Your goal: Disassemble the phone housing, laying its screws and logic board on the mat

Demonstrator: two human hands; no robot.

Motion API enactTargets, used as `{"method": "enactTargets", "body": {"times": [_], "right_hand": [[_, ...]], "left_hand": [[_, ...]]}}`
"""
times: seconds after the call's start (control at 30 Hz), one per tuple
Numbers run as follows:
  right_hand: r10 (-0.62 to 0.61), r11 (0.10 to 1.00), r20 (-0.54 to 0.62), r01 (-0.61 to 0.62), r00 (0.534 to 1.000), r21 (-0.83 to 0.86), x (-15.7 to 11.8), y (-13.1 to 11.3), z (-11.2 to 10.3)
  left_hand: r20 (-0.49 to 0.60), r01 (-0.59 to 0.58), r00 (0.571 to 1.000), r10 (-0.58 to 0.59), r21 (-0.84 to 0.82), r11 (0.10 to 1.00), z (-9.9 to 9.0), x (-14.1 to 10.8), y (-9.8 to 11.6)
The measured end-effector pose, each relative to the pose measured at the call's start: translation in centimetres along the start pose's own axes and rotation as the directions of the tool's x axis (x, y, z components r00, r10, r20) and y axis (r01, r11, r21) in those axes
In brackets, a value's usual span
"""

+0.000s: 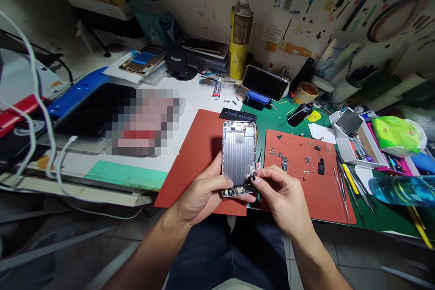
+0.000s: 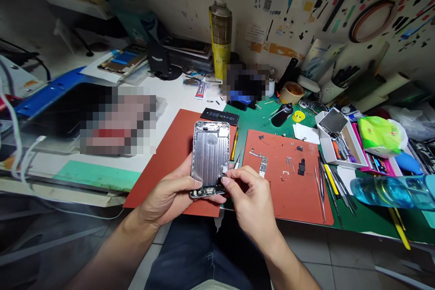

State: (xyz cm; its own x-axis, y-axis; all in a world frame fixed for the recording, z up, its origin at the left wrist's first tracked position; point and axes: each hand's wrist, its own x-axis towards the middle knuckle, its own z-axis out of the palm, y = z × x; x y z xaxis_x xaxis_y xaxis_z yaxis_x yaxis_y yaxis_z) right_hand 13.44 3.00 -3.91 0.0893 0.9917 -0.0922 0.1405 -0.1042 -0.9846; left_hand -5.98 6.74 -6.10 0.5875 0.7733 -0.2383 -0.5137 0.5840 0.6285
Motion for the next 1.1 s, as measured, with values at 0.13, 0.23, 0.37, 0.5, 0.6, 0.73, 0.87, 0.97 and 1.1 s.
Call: {"method": "enactTargets", "body": {"times": [0.13,0.23,0.37,0.5,0.6,0.73,0.87,0.97,1.1], "right_hand": [[-0.018,1.000,-0.002,0.018,1.000,-0.014,-0.06,0.03,0.02],[-0.021,1.000,0.000,0.021,1.000,-0.018,-0.10,0.07,-0.08],[-0.012,1.000,0.009,0.012,1.000,-0.024,-0.06,0.13,-0.25],[-0.023,1.000,0.018,0.024,1.000,-0.021,0.00,0.15,-0.27],[-0.030,0.999,0.023,0.030,0.999,-0.037,-0.01,0.09,-0.28],[-0.030,0.997,0.022,0.031,0.999,-0.077,0.02,0.00,-0.35],[-0.048,0.995,0.021,0.050,0.999,-0.086,0.08,-0.04,-0.36],[-0.042,0.995,0.018,0.043,0.999,-0.092,0.07,-0.08,-0.34],[-0.029,0.993,0.024,0.032,0.999,-0.116,0.01,-0.17,-0.36]], "left_hand": [[0.002,0.001,1.000,-0.001,0.004,1.000,0.06,-0.05,-0.03],[-0.003,0.003,1.000,-0.003,0.008,1.000,0.09,-0.01,0.00],[-0.009,0.001,1.000,-0.001,0.009,1.000,0.10,0.10,0.09],[-0.016,0.005,1.000,-0.005,0.012,1.000,0.23,0.21,0.07],[-0.017,0.008,1.000,-0.008,0.015,1.000,0.32,0.24,0.02],[-0.016,0.005,1.000,-0.005,0.017,1.000,0.28,0.22,0.04],[-0.018,0.008,1.000,-0.008,0.014,1.000,0.17,0.16,0.07],[-0.022,0.017,1.000,-0.017,0.011,1.000,0.15,0.11,0.05],[-0.035,0.024,0.999,-0.023,0.006,1.000,0.21,0.09,0.07]]}}
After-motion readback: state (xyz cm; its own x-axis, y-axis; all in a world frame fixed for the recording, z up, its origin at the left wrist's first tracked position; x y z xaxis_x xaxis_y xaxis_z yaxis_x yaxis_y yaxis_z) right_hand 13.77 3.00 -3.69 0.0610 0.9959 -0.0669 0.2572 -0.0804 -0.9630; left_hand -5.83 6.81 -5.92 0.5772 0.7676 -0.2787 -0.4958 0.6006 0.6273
